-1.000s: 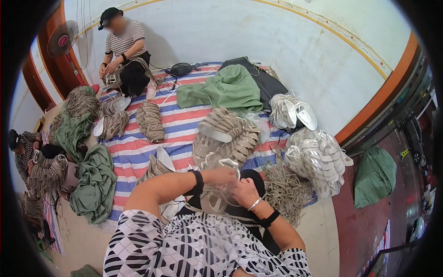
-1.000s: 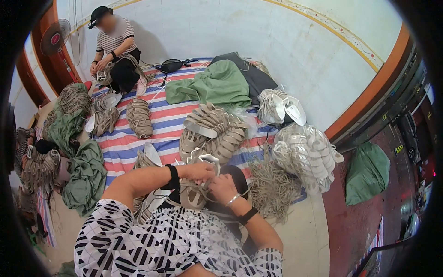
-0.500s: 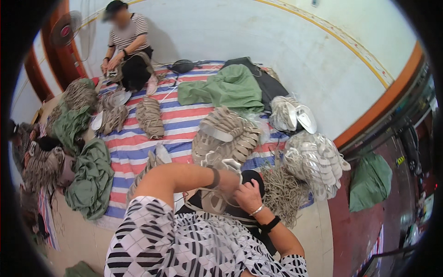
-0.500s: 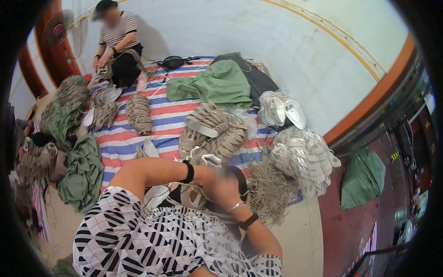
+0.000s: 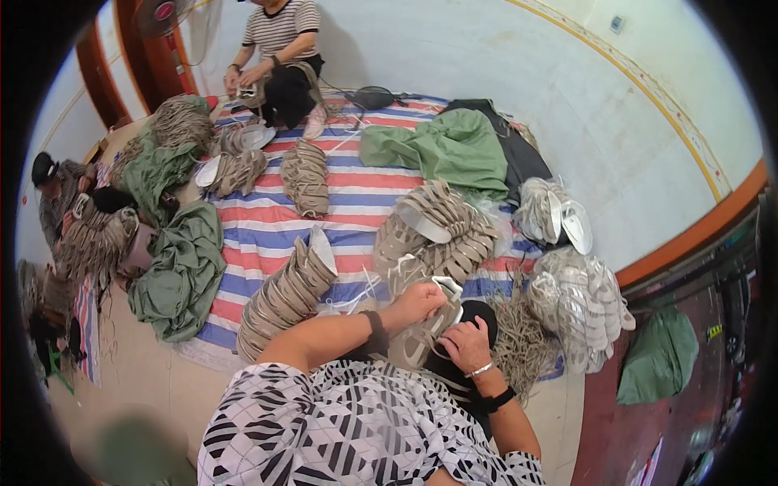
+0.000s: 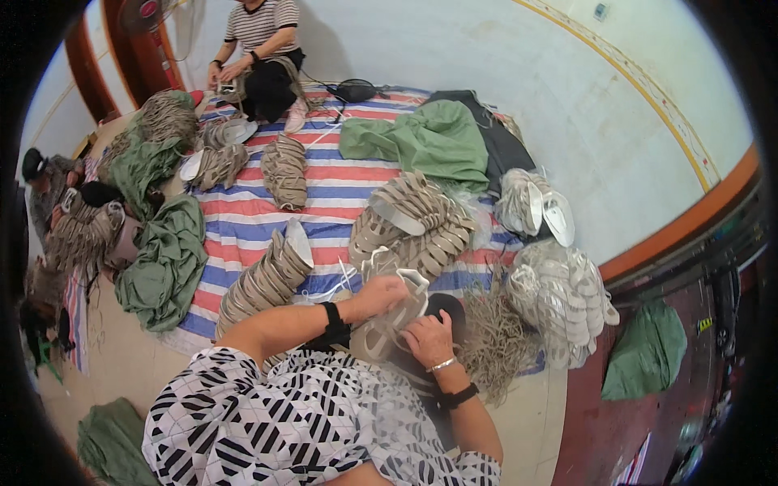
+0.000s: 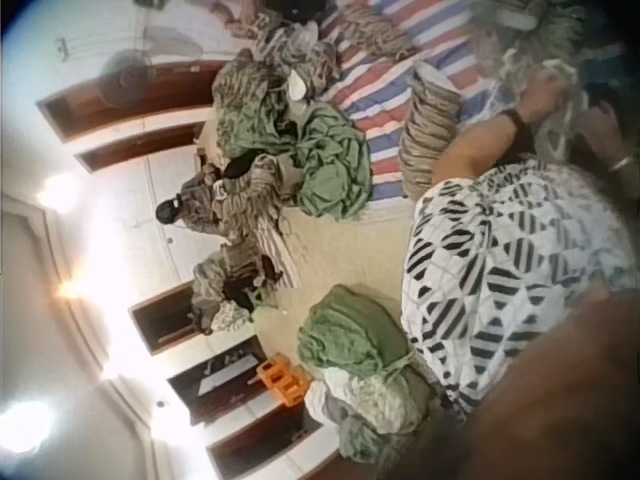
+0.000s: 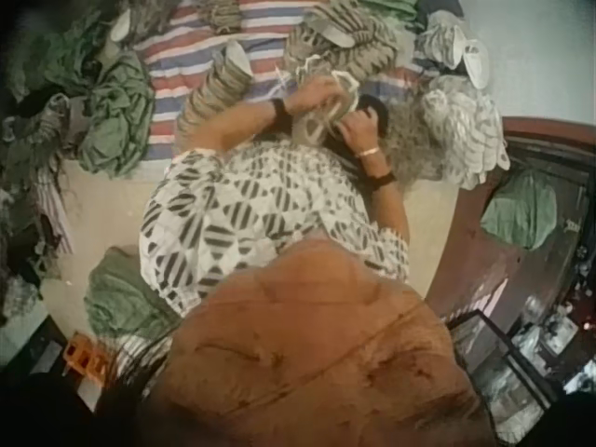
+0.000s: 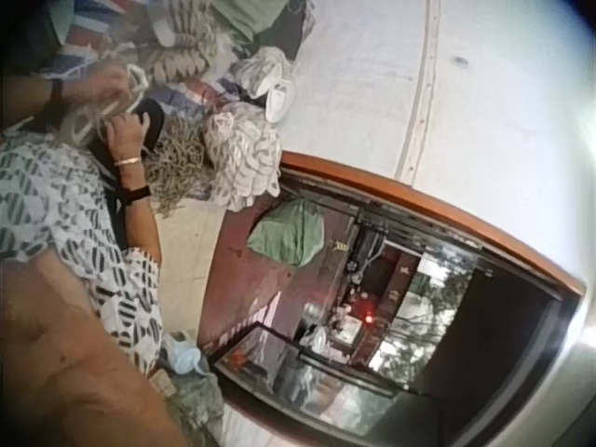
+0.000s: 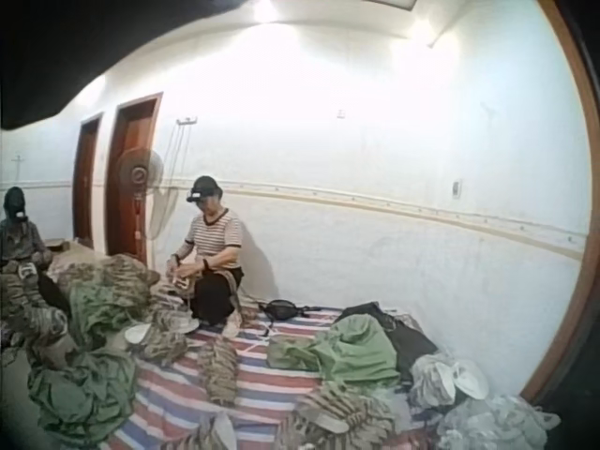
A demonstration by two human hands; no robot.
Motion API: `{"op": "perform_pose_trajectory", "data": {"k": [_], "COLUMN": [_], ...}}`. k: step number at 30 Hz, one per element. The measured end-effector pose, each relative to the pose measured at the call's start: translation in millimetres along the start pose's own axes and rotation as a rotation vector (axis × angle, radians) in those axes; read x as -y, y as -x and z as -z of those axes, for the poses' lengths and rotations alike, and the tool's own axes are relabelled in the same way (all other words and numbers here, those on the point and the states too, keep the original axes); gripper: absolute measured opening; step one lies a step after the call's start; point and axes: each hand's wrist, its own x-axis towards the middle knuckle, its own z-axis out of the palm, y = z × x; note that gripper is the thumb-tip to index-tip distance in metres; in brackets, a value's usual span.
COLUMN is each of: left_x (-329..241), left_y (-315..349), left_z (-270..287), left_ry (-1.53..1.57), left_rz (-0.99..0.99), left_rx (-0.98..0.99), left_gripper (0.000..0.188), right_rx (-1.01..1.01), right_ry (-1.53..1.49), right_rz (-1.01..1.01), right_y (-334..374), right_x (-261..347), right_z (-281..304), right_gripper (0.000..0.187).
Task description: The person sits on a striped mat on the floor and assembles sandals by hand. They thread a beige strap through the eyelets of a white sandal sole, pull it tight, and repeat the process for multiple units. Other workers are visible in the background performing similar tasks.
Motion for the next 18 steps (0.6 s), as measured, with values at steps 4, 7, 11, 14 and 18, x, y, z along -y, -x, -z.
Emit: {"op": "perform_pose_trajectory", "data": {"k": [4, 7, 11, 14, 18], "left_x": [6, -7, -18, -12, 2], "left_y": [7, 20, 31, 17, -29], "left_z": [-6, -7, 1, 11, 148], "left_ry": [-0.326, -0.477, -0.632, -0.643, -0.495], "left_rz": [-0.277, -0.382, -0.505, -0.579, -0.456], "left_rx": [-0.216, -0.164, -0.141, -0.323, -0.684], "left_gripper": [0.02, 0.015, 0.01, 0.013, 0.026], "right_rx": [-0.162, -0.121, 0.235, 0.245, 0.035], "right_ry": [-0.282, -0.579, -1.064, -1.235, -1.35], "right_rz": [-0.16, -0.4, -0.642, -0.705, -0.773], "right_y": [-8, -18, -37, -39, 1], "right_x": [26, 46, 43, 37, -11], "right_z": [6, -17, -28, -25, 22], "right_gripper": [0.007, 0.009, 0.016, 0.018, 0.019]}}
